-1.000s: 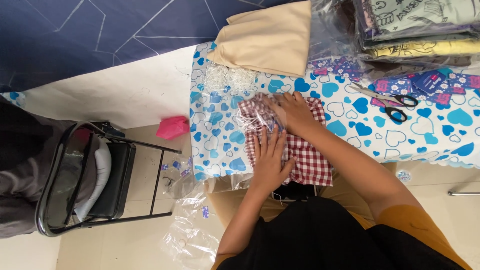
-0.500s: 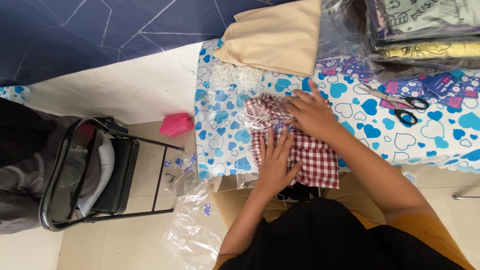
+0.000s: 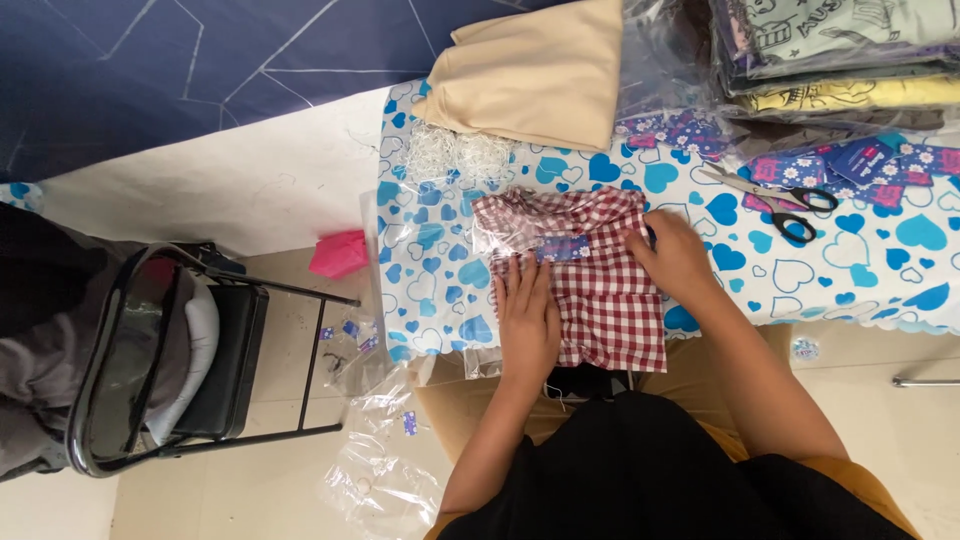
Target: Trimming loose threads from a red checkered garment with scissors, folding it, and placing it into a clear plastic bag.
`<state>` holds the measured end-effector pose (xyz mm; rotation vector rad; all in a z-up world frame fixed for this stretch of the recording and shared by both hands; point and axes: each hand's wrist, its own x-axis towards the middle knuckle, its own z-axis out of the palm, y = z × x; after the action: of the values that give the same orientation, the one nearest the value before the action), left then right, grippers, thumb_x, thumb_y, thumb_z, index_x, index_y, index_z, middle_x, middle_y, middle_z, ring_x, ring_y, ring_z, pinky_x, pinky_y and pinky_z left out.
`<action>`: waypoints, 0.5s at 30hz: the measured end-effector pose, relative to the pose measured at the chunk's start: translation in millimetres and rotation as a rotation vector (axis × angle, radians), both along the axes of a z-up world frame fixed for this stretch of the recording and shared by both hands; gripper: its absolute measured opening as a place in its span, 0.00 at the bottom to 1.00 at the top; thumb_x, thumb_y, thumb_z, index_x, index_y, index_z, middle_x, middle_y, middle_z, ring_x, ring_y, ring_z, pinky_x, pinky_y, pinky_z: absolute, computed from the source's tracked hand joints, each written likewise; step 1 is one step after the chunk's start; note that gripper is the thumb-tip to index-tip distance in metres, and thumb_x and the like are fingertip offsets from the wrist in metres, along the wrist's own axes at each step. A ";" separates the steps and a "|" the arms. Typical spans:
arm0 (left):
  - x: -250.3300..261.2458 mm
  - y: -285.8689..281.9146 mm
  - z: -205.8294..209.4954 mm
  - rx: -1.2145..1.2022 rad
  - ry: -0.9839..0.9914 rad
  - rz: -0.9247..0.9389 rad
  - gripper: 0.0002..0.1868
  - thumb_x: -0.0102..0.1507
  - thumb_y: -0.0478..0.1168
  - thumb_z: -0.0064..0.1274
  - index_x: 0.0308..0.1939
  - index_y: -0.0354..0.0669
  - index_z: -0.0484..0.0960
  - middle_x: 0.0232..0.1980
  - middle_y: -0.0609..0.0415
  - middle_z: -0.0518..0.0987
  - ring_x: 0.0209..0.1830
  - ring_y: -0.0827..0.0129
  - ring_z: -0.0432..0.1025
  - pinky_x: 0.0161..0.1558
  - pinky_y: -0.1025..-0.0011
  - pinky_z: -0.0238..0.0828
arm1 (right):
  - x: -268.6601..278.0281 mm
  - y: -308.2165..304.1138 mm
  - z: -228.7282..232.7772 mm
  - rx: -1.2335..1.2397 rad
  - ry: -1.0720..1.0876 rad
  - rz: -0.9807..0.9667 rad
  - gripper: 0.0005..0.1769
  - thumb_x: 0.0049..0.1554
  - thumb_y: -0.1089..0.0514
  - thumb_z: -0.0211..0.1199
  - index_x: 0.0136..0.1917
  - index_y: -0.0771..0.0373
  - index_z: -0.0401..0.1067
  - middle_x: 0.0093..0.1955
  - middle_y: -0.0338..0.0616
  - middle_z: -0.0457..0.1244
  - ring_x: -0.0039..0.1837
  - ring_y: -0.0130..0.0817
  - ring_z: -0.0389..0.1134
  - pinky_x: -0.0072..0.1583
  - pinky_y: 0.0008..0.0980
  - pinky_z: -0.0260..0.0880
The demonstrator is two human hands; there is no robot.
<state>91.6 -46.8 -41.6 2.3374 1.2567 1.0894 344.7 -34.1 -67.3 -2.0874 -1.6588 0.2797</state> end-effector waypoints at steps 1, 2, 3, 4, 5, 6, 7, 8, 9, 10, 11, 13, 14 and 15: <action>-0.4 0.7 -0.9 -0.006 -0.022 -0.004 0.26 0.67 0.30 0.43 0.71 0.39 0.71 0.76 0.42 0.65 0.80 0.48 0.50 0.78 0.48 0.34 | -0.3 -0.6 -3.3 -0.004 0.309 -0.039 0.19 0.65 0.43 0.60 0.57 0.60 0.72 0.47 0.50 0.65 0.54 0.47 0.66 0.56 0.46 0.64; -0.9 1.6 -1.8 -0.011 -0.044 -0.007 0.25 0.68 0.31 0.42 0.70 0.41 0.72 0.76 0.44 0.66 0.80 0.49 0.51 0.78 0.48 0.34 | -0.7 -1.0 -6.7 -0.009 0.618 -0.076 0.12 0.66 0.46 0.57 0.55 0.55 0.70 0.42 0.49 0.66 0.51 0.49 0.67 0.54 0.49 0.65; -3.5 0.7 4.2 -0.009 -0.044 -0.007 0.25 0.68 0.31 0.42 0.70 0.41 0.72 0.76 0.44 0.66 0.80 0.49 0.51 0.78 0.48 0.34 | -15.3 -7.6 23.8 -0.007 0.618 -0.076 0.12 0.66 0.46 0.57 0.55 0.55 0.70 0.42 0.49 0.66 0.51 0.49 0.67 0.54 0.49 0.65; -6.3 0.1 9.9 -0.048 -0.111 -0.051 0.25 0.69 0.31 0.40 0.71 0.44 0.72 0.77 0.46 0.65 0.81 0.50 0.49 0.78 0.48 0.30 | -29.9 -14.1 54.1 -0.079 0.954 -0.168 0.19 0.65 0.46 0.54 0.64 0.57 0.65 0.52 0.54 0.65 0.56 0.52 0.67 0.57 0.52 0.65; -8.8 -1.1 15.5 -0.089 -0.179 -0.094 0.25 0.70 0.32 0.38 0.72 0.46 0.71 0.77 0.48 0.64 0.81 0.50 0.46 0.79 0.47 0.27 | -44.4 -21.0 84.4 -0.155 1.290 -0.258 0.29 0.63 0.45 0.51 0.74 0.58 0.59 0.61 0.59 0.65 0.62 0.56 0.67 0.61 0.56 0.65; -10.3 -1.6 18.8 -0.088 -0.180 -0.094 0.25 0.70 0.32 0.38 0.72 0.46 0.71 0.77 0.48 0.64 0.81 0.50 0.46 0.79 0.47 0.27 | -48.4 -26.9 82.5 -0.155 1.289 -0.257 0.29 0.63 0.45 0.51 0.74 0.58 0.59 0.61 0.59 0.65 0.62 0.56 0.67 0.61 0.56 0.65; -11.9 -2.0 22.0 -0.105 -0.195 -0.125 0.24 0.71 0.34 0.37 0.71 0.47 0.72 0.77 0.49 0.65 0.82 0.51 0.47 0.79 0.48 0.25 | -52.5 -32.9 80.4 -0.273 1.307 -0.214 0.34 0.60 0.50 0.55 0.76 0.64 0.56 0.64 0.66 0.62 0.65 0.62 0.64 0.63 0.62 0.63; -13.5 -2.4 25.1 -0.121 -0.210 -0.156 0.24 0.71 0.36 0.36 0.71 0.49 0.72 0.77 0.50 0.66 0.82 0.52 0.47 0.79 0.48 0.23 | -56.5 -38.7 78.3 -0.391 1.322 -0.171 0.40 0.57 0.55 0.60 0.79 0.69 0.53 0.68 0.72 0.59 0.68 0.68 0.62 0.65 0.69 0.61; -14.5 -2.9 25.2 -0.122 -0.209 -0.156 0.24 0.71 0.36 0.36 0.71 0.49 0.72 0.77 0.50 0.66 0.82 0.52 0.47 0.79 0.48 0.23 | -56.2 -42.7 68.1 -0.393 1.323 -0.172 0.40 0.57 0.55 0.60 0.79 0.69 0.53 0.68 0.72 0.59 0.68 0.68 0.62 0.65 0.69 0.61; -15.6 -3.3 25.3 -0.134 -0.221 -0.158 0.24 0.72 0.36 0.35 0.72 0.49 0.71 0.77 0.49 0.65 0.82 0.51 0.47 0.78 0.48 0.22 | -56.0 -46.7 57.9 -0.406 1.312 -0.106 0.38 0.57 0.57 0.59 0.78 0.69 0.56 0.69 0.69 0.60 0.68 0.66 0.63 0.66 0.67 0.61; -16.3 -3.0 25.7 -0.145 -0.234 -0.160 0.24 0.72 0.36 0.35 0.73 0.49 0.69 0.78 0.48 0.64 0.82 0.50 0.46 0.78 0.48 0.21 | -55.4 -50.1 48.1 -0.416 1.298 -0.040 0.35 0.58 0.59 0.57 0.77 0.70 0.60 0.69 0.67 0.61 0.68 0.63 0.63 0.67 0.64 0.61; -18.3 -5.7 36.4 -0.209 -0.307 -0.184 0.24 0.72 0.36 0.32 0.73 0.48 0.69 0.77 0.47 0.64 0.82 0.51 0.47 0.78 0.49 0.19 | -49.2 -53.4 30.5 -0.398 1.249 0.005 0.34 0.58 0.59 0.59 0.76 0.70 0.61 0.69 0.67 0.61 0.69 0.63 0.63 0.68 0.63 0.61; -19.4 -7.2 41.7 -0.274 -0.379 -0.209 0.25 0.72 0.37 0.30 0.73 0.48 0.68 0.77 0.45 0.64 0.81 0.51 0.47 0.78 0.49 0.16 | -46.1 -55.1 21.6 -0.380 1.200 0.050 0.33 0.59 0.58 0.61 0.75 0.70 0.63 0.70 0.67 0.61 0.70 0.64 0.63 0.69 0.62 0.62; -20.3 -7.5 42.1 -0.274 -0.380 -0.208 0.25 0.72 0.37 0.30 0.73 0.48 0.68 0.77 0.45 0.64 0.81 0.51 0.47 0.78 0.49 0.16 | -46.7 -54.9 38.0 -0.381 1.199 0.050 0.33 0.59 0.58 0.61 0.75 0.70 0.63 0.70 0.67 0.61 0.70 0.64 0.63 0.69 0.62 0.62</action>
<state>71.3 -54.3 0.5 1.8970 0.9336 1.1407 298.0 -89.0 -29.3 -1.4837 -0.9132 1.5794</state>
